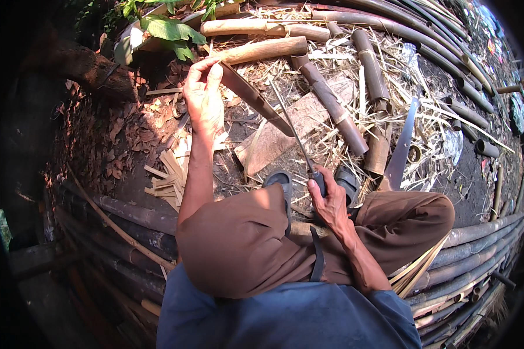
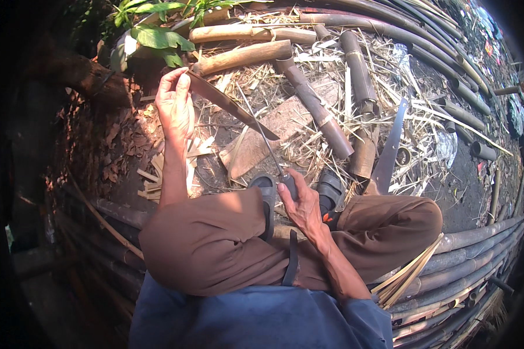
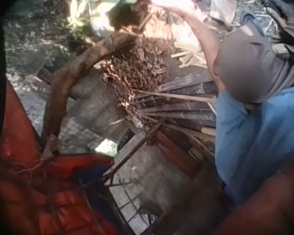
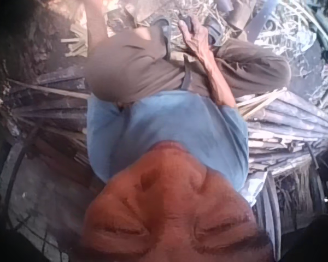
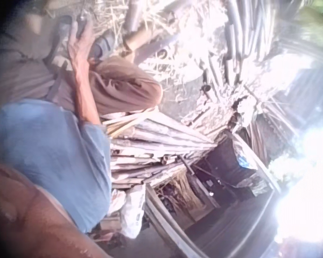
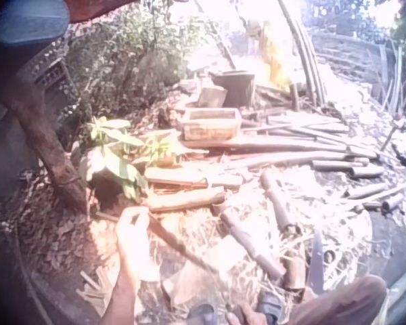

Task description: The person sits on the ground and uses a machete to split bamboo sections into thin strips. They repeatedly strike the bamboo against a wooden block, then use the machete to shave and separate the pieces into smaller strips.

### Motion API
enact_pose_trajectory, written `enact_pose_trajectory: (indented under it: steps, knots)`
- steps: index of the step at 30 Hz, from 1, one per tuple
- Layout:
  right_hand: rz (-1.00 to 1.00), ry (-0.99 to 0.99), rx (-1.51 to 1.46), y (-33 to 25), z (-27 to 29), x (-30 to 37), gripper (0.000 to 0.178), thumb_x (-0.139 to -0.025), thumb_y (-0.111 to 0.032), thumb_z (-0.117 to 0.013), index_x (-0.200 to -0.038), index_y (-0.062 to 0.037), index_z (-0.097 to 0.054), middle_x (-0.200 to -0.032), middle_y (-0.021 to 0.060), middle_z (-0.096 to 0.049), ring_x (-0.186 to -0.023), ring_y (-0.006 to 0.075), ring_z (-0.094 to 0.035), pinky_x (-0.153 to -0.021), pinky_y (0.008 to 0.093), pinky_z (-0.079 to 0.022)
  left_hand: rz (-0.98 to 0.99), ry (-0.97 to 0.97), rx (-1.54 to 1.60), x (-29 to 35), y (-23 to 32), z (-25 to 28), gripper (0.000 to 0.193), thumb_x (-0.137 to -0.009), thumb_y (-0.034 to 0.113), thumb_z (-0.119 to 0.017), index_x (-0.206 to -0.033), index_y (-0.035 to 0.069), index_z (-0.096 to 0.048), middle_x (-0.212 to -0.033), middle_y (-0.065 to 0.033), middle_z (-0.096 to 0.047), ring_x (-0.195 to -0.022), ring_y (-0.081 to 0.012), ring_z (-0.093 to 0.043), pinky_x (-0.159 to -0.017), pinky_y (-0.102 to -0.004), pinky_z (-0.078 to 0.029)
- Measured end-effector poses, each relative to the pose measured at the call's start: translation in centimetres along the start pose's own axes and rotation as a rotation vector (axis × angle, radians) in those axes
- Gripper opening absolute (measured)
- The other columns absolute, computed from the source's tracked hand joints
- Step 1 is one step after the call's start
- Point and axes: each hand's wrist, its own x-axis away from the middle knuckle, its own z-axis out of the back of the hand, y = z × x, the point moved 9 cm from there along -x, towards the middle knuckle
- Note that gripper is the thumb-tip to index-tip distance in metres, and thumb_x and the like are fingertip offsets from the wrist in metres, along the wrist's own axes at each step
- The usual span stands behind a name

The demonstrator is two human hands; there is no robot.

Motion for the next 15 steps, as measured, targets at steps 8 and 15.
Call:
enact_pose_trajectory:
  steps: [8,15]
  knots:
    - [0.034,-0.022,0.043,1.1,-1.1,-0.5,0.041,-0.093,-0.028,-0.064,-0.127,-0.0074,-0.053,-0.081,0.0220,-0.068,-0.076,0.0392,-0.069,-0.064,0.0426,-0.053,0.119,0.009,-0.218,0.9,-2.2,-0.4,0.017,-0.097,0.006,-0.059,-0.114,0.003,-0.059,-0.091,0.0021,-0.062,-0.067,0.0007,-0.049,-0.053,-0.0131,-0.035]
    - [0.042,-0.004,-0.010,0.4,-1.2,-2.4,0.037,-0.094,-0.028,-0.062,-0.123,-0.0066,-0.052,-0.080,0.0236,-0.067,-0.076,0.0430,-0.068,-0.063,0.0451,-0.052,0.084,-0.052,-0.192,1.2,-2.6,-1.3,0.017,-0.098,0.012,-0.058,-0.114,0.004,-0.056,-0.095,0.0012,-0.059,-0.074,-0.0009,-0.046,-0.061,-0.0156,-0.034]
